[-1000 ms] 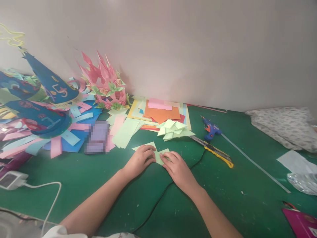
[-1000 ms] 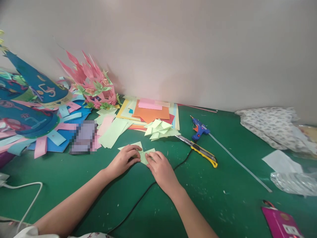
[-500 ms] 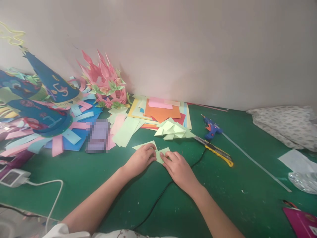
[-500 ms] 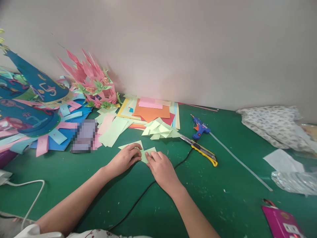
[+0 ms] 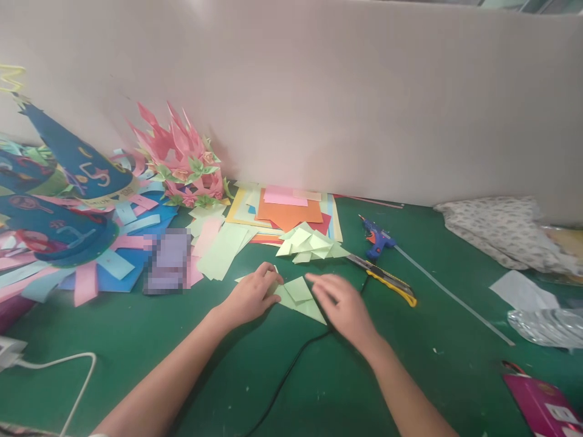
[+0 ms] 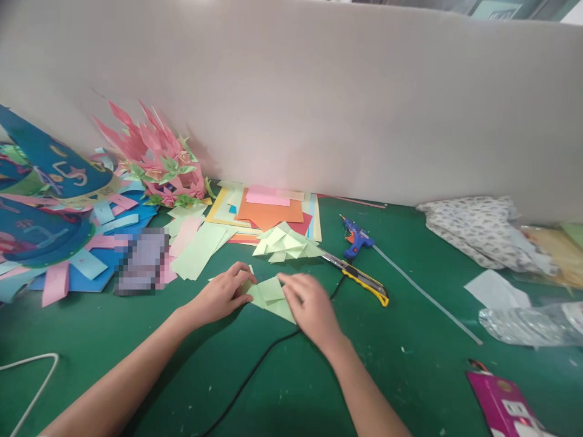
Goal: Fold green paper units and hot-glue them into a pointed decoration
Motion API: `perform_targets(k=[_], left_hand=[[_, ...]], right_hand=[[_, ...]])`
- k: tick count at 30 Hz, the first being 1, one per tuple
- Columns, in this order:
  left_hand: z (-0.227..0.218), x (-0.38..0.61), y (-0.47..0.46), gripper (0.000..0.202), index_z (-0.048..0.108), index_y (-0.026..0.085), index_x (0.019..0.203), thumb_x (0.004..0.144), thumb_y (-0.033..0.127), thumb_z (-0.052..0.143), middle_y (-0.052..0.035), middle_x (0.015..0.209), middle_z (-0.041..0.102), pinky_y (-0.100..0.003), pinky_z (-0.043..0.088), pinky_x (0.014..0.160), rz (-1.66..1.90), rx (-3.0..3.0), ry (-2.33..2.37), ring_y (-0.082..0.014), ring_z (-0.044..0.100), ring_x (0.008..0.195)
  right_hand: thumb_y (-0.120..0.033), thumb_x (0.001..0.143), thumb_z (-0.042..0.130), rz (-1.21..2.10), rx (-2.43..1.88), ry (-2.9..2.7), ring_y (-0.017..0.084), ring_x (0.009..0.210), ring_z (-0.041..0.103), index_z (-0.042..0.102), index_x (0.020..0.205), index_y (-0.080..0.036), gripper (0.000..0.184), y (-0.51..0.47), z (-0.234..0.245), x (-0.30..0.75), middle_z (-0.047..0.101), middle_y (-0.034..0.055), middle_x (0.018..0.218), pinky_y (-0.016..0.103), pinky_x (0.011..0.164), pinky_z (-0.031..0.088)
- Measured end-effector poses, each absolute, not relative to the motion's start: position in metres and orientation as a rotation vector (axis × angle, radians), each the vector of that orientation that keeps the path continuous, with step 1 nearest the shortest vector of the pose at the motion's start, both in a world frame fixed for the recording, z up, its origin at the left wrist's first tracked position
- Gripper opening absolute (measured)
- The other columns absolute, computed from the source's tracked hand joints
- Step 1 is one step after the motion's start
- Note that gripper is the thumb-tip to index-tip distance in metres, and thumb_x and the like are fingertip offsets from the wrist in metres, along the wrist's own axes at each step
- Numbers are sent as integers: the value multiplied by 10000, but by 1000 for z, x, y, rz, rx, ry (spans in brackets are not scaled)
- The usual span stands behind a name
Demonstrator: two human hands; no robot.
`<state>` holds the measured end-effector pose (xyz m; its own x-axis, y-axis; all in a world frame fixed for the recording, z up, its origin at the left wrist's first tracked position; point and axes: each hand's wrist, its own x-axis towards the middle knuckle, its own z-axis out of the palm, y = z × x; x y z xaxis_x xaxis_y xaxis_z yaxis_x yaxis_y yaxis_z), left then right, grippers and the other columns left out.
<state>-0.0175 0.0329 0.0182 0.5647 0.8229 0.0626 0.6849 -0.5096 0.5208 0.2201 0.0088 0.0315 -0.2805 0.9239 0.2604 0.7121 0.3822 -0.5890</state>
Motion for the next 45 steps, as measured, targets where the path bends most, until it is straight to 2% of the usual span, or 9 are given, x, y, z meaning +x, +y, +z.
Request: perform_targets(k=[6,10,13,17,23,28,32,38,45], left_hand=[[16,-17,33,138,475,208,954,829,223,531,-29,989,514,-267,437,610,470,2295,1181,-122,525,643],[15,-17,32,103,452,199,908,836,222,523,-19,931,510,-260,416,609,463,2288,1191,-130,514,668],[15,-17,31,100,448,197,909,840,214,519,-23,948,511,-260,413,609,458,2271,1193,-128,506,663],[13,-17,32,109,449,200,925,838,216,513,-22,947,523,-257,403,600,477,2262,1170,-129,505,663],[12,-18,32,142,455,214,972,843,234,511,-16,961,526,-262,392,608,431,2226,1190,-130,493,658],[12,-17,33,135,446,223,972,849,235,501,-2,932,513,-266,378,606,393,2187,1208,-125,463,627],[13,-16,33,133,435,224,967,850,236,497,1,920,505,-266,369,614,381,2176,1211,-121,450,619],[12,-17,32,145,394,215,917,840,236,515,11,856,491,-263,356,613,375,2183,1230,-128,443,624],[10,-18,32,123,396,215,874,837,207,513,15,872,473,-256,353,605,393,2183,1202,-120,449,628]], right_hand=[[-444,857,426,223,-2385,-1456,247,821,617,626,957,-162,360,74,50,322,677,123,939,328,668,440],[-550,779,490,407,-2528,-1460,265,619,607,622,563,-172,455,107,45,346,652,129,623,331,547,390],[-536,702,587,460,-2554,-1436,246,544,588,577,468,-183,424,119,39,346,616,104,514,330,538,381],[-500,736,548,441,-2537,-1341,222,534,602,625,585,-162,378,117,37,345,649,96,558,323,558,404],[-655,703,520,370,-2450,-1365,254,676,640,573,1021,-151,598,78,41,351,693,102,778,327,579,440],[-533,763,537,254,-2002,-1882,286,919,587,582,998,-193,416,28,16,354,627,121,1007,387,751,453],[-452,860,459,193,-1934,-1682,245,871,587,547,1054,-200,330,4,2,346,610,104,967,359,729,463],[-462,791,562,20,-1856,-1490,214,784,571,489,987,-197,337,40,26,322,592,78,915,326,670,454],[-441,831,484,-20,-1767,-1612,222,834,569,494,1044,-183,335,98,37,306,580,109,977,346,734,456]])
